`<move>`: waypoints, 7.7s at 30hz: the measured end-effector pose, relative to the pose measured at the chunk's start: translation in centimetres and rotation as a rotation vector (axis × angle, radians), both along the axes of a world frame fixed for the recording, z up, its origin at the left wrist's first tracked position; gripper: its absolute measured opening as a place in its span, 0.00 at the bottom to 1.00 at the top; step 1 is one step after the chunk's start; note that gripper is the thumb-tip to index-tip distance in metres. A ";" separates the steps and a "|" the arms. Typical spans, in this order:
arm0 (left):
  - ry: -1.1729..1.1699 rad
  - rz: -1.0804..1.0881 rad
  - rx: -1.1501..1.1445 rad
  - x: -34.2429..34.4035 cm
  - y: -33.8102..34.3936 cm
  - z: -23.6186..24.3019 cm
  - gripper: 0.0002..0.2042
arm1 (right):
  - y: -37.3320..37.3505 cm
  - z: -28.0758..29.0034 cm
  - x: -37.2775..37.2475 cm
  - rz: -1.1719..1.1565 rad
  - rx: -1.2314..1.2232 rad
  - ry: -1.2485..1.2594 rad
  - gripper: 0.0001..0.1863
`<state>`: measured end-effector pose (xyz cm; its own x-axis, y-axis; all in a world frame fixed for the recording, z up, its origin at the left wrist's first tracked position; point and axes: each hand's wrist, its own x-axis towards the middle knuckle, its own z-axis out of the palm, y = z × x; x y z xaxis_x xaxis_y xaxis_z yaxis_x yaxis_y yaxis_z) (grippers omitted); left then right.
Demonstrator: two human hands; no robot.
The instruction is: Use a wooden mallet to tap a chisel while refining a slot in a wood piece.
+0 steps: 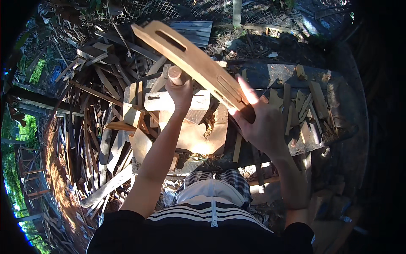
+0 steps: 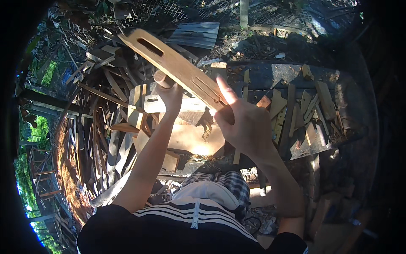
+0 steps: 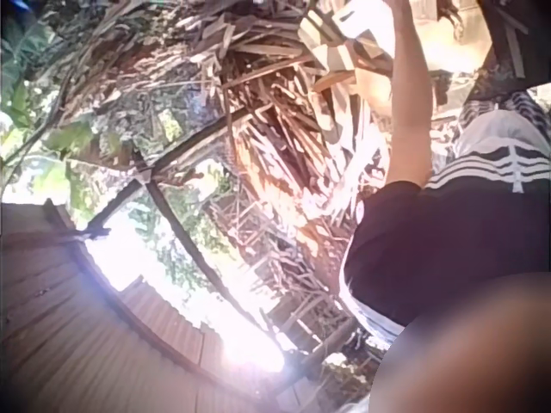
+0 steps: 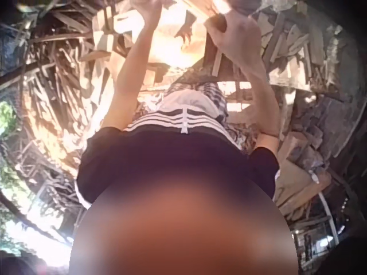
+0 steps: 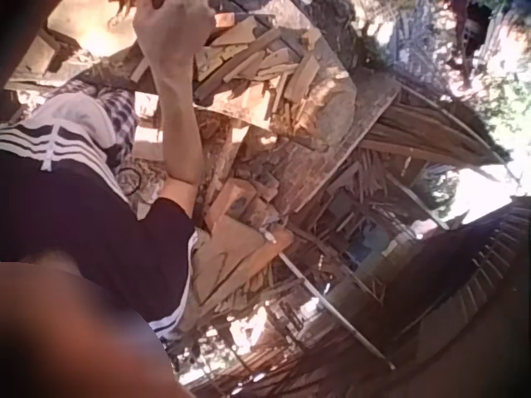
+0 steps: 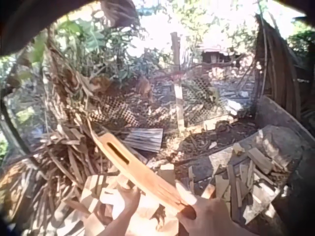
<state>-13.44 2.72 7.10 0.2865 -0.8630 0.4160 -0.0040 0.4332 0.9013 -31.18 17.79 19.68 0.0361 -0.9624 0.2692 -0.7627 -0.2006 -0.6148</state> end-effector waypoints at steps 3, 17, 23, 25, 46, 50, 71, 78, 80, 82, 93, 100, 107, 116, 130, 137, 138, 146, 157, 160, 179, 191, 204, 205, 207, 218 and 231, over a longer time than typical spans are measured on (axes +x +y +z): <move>0.020 0.005 -0.023 -0.6 0.3 0.6 0.06 | 1.1 1.0 1.0 -0.013 -0.247 -0.351 0.37; -0.040 -0.105 -0.127 0.5 0.4 -0.3 0.10 | -0.5 -1.0 1.2 0.040 -0.022 0.019 0.37; -0.023 -0.040 0.092 1.0 2.4 1.3 0.06 | -0.1 -7.4 1.1 -0.017 0.087 -0.327 0.33; 0.078 -0.062 0.116 1.4 3.1 0.5 0.08 | 0.1 -9.4 0.6 -0.093 0.311 -0.179 0.33; 0.280 0.106 0.223 2.7 -4.3 3.1 0.13 | 0.0 -20.7 -0.5 -0.112 0.243 -0.226 0.35; 0.363 0.133 0.113 5.1 -3.5 3.5 0.11 | -0.2 -20.0 -1.3 -0.073 0.418 -0.266 0.36; -0.330 0.606 -0.396 5.1 -5.2 0.7 0.25 | 0.0 -21.2 -0.5 -0.060 0.252 -0.336 0.34; -0.174 0.334 0.091 8.5 -1.3 3.9 0.17 | 0.1 -21.5 0.1 -0.135 0.245 -0.227 0.34; -0.086 0.202 0.076 7.0 -1.3 6.4 0.19 | 0.2 -21.7 0.0 -0.145 0.223 -0.229 0.34; 0.123 -0.037 0.212 7.1 -2.3 7.4 0.18 | 0.5 -22.3 -0.1 -0.157 0.221 -0.276 0.33; 0.059 -0.176 0.091 1.9 -5.2 7.3 0.20 | 0.5 -21.5 0.2 -0.156 0.204 -0.323 0.32; 0.029 -0.209 0.094 1.3 -6.4 4.9 0.22 | 0.3 -21.2 0.3 -0.152 0.216 -0.320 0.32; 0.032 -0.180 0.102 1.1 -6.9 3.7 0.23 | 0.1 -21.1 0.2 -0.146 0.165 -0.301 0.32; -0.052 -0.138 -0.072 -0.4 -5.9 2.6 0.13 | 0.2 -21.3 0.1 -0.144 0.227 -0.288 0.32; -0.069 -0.104 -0.077 -0.8 -7.1 0.7 0.06 | -3.6 -6.0 -2.6 -0.044 0.046 -0.668 0.33; -0.086 -0.156 -0.191 -1.2 -6.5 0.9 0.08 | -6.7 0.5 -5.1 0.103 0.041 -0.009 0.33; -0.107 -0.141 -0.180 -1.4 -6.2 1.0 0.08 | -6.9 2.1 -6.0 0.154 0.149 0.058 0.33; -0.302 0.016 -0.279 1.1 -6.4 -1.1 0.06 | -6.5 3.7 -3.3 0.200 0.089 0.276 0.32; 0.048 -0.132 0.153 1.0 -5.5 2.4 0.08 | -2.2 -11.9 -3.7 0.084 0.318 -0.500 0.35; 0.118 -0.002 0.254 1.2 -7.1 3.3 0.11 | -0.1 -15.9 -2.1 0.042 0.394 -0.445 0.35; 0.959 -0.015 0.413 11.2 -9.0 -0.4 0.13 | 0.4 -22.9 -2.9 0.102 0.640 -0.914 0.30; 0.419 -0.054 0.266 1.5 -5.0 3.0 0.09 | 1.6 -18.1 -4.9 0.003 0.795 -1.392 0.32; 0.184 -0.137 0.117 -2.7 -3.7 3.0 0.10 | 2.2 -18.8 -5.2 -0.066 0.846 -1.361 0.30; 0.186 -0.138 0.119 -2.8 -3.7 2.8 0.10 | 2.2 -19.0 -5.3 -0.083 0.832 -1.345 0.30; 0.166 -0.124 0.084 -3.0 -3.6 2.4 0.09 | 2.2 -19.0 -5.4 -0.094 0.818 -1.326 0.30; 0.021 -0.096 0.003 -3.8 -3.0 1.4 0.06 | -1.6 -7.9 -5.2 -0.022 0.234 -0.867 0.31; -0.033 -0.209 -0.038 -5.5 -1.7 1.9 0.07 | -6.6 4.9 -5.8 0.270 -0.244 -0.040 0.29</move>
<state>-18.90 1.05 8.98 0.0890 -0.8856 0.4558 0.0598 0.4615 0.8851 -37.03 11.24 24.54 0.2648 -0.8269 0.4962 -0.6384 -0.5360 -0.5524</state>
